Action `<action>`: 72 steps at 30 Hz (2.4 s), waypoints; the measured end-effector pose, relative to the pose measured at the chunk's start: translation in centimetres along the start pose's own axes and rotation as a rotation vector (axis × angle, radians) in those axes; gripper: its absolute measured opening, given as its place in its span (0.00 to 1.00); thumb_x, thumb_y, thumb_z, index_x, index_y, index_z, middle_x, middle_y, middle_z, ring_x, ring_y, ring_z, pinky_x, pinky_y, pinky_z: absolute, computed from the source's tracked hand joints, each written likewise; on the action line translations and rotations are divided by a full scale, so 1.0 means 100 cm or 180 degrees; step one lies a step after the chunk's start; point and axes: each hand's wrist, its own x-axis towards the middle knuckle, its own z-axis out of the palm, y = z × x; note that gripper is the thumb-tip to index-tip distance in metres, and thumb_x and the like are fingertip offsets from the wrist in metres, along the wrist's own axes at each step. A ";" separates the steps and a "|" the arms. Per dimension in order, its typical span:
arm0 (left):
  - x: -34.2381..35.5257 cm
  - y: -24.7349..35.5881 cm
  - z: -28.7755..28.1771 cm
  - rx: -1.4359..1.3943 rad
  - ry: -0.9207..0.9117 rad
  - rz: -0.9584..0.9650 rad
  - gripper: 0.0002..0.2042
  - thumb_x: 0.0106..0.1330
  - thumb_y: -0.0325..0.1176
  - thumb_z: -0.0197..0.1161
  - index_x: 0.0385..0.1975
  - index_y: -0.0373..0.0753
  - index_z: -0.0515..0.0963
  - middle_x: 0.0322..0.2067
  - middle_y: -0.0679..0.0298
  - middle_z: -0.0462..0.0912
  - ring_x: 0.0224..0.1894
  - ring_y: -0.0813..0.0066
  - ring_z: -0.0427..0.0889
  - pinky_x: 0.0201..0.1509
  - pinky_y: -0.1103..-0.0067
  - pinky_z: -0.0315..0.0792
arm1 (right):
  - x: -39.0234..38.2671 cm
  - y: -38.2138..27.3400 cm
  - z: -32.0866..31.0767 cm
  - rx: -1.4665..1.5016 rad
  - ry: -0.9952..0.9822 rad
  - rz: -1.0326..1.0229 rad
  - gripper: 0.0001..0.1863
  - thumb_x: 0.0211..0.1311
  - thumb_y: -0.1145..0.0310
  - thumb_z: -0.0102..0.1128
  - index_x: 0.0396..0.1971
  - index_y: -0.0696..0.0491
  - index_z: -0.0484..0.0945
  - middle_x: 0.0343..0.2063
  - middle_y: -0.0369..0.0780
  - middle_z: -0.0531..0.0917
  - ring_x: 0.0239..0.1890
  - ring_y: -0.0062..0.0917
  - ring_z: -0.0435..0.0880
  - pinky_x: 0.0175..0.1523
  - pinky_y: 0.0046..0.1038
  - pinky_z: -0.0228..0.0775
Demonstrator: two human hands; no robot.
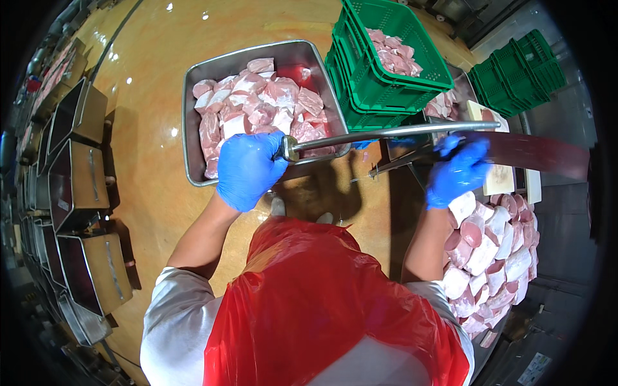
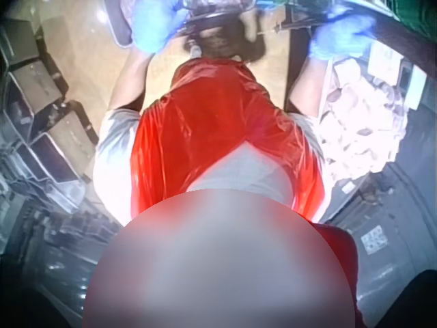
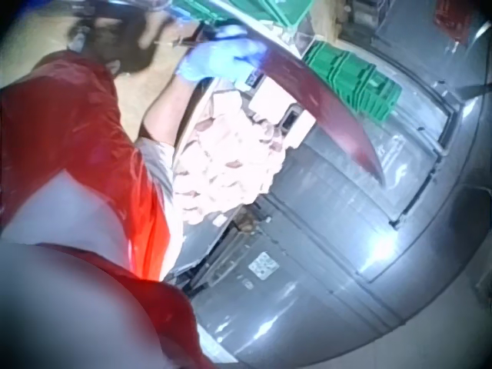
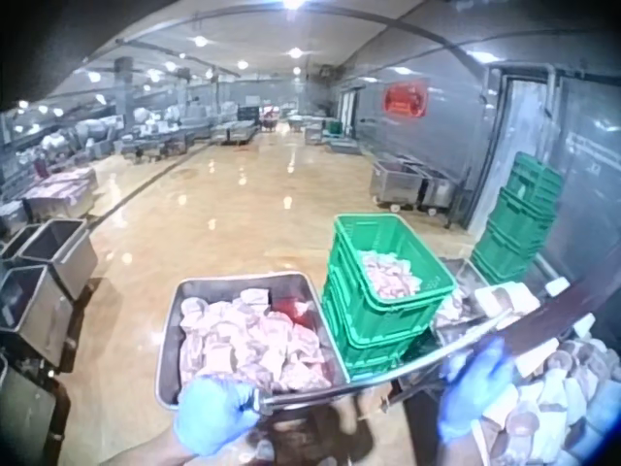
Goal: The person uses a knife to trim fat from pork pieces on a cutting board. They place trimmed pieces into a green basket and continue processing additional cuts from a metal tray.
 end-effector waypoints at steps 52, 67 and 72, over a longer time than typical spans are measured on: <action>-0.082 -0.078 0.088 -0.0666 -0.0846 -0.0802 0.08 0.57 0.35 0.68 0.28 0.36 0.80 0.20 0.52 0.81 0.21 0.57 0.81 0.29 0.64 0.73 | -0.078 0.162 -0.118 -0.1607 -0.0446 0.1161 0.24 0.79 0.63 0.40 0.67 0.60 0.63 0.27 0.38 0.75 0.24 0.21 0.72 0.30 0.26 0.66; -0.001 -0.014 0.014 -0.0150 0.0148 -0.0135 0.06 0.53 0.34 0.64 0.27 0.42 0.80 0.23 0.51 0.80 0.27 0.47 0.80 0.30 0.59 0.73 | 0.013 -0.003 0.034 0.0104 0.0552 -0.0108 0.25 0.78 0.51 0.44 0.24 0.55 0.70 0.18 0.38 0.74 0.17 0.20 0.70 0.23 0.21 0.63; -0.010 -0.010 0.008 -0.0562 0.0060 -0.0272 0.08 0.51 0.35 0.65 0.28 0.40 0.79 0.23 0.49 0.78 0.27 0.45 0.78 0.30 0.61 0.72 | -0.071 0.135 -0.049 -0.3733 -0.1860 -0.2193 0.12 0.66 0.68 0.51 0.22 0.52 0.71 0.20 0.44 0.77 0.19 0.34 0.76 0.25 0.33 0.68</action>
